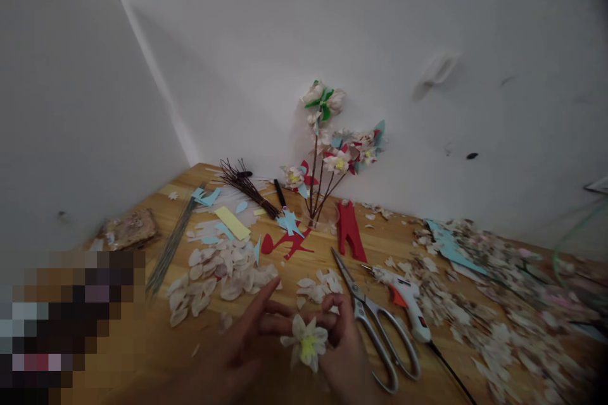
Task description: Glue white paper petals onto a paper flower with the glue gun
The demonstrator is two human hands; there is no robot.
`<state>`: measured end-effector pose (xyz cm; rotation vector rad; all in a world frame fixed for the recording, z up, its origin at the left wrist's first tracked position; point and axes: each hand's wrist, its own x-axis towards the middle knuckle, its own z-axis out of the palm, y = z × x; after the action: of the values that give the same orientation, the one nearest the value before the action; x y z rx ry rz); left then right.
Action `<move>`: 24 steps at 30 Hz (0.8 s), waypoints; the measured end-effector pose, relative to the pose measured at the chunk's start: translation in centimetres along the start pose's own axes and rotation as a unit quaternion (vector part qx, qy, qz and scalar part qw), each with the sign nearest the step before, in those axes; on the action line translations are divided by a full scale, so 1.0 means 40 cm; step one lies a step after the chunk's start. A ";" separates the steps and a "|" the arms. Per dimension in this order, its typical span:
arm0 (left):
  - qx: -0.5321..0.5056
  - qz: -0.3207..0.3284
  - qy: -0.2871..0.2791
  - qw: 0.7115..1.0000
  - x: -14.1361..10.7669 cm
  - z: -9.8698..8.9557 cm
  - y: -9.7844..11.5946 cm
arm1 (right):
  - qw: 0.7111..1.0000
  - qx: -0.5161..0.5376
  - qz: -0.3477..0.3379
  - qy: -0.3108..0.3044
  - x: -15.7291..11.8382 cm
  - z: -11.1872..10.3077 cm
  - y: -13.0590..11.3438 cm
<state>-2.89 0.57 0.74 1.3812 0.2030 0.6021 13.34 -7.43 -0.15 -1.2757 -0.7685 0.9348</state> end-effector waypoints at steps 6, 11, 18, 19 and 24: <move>0.010 -0.062 0.034 0.997 0.007 0.002 0.016 | 0.997 0.061 0.039 -0.041 -0.002 0.003 -0.008; -0.001 -0.083 0.055 0.995 0.017 0.011 0.020 | 0.995 0.037 0.060 -0.070 -0.005 0.002 -0.014; 0.013 -0.098 0.083 0.992 0.012 0.012 0.016 | 0.994 0.015 0.073 -0.080 -0.013 0.000 -0.008; 0.023 -0.098 0.084 0.991 0.011 0.012 0.015 | 0.994 0.018 0.073 -0.079 -0.013 0.002 -0.009; 0.086 -0.081 0.080 0.990 0.012 0.018 0.027 | 0.993 0.032 0.080 -0.081 -0.016 0.009 -0.019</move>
<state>-2.46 0.27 2.01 1.4669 0.5021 0.5705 12.86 -7.90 0.68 -1.2289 -0.7626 1.1946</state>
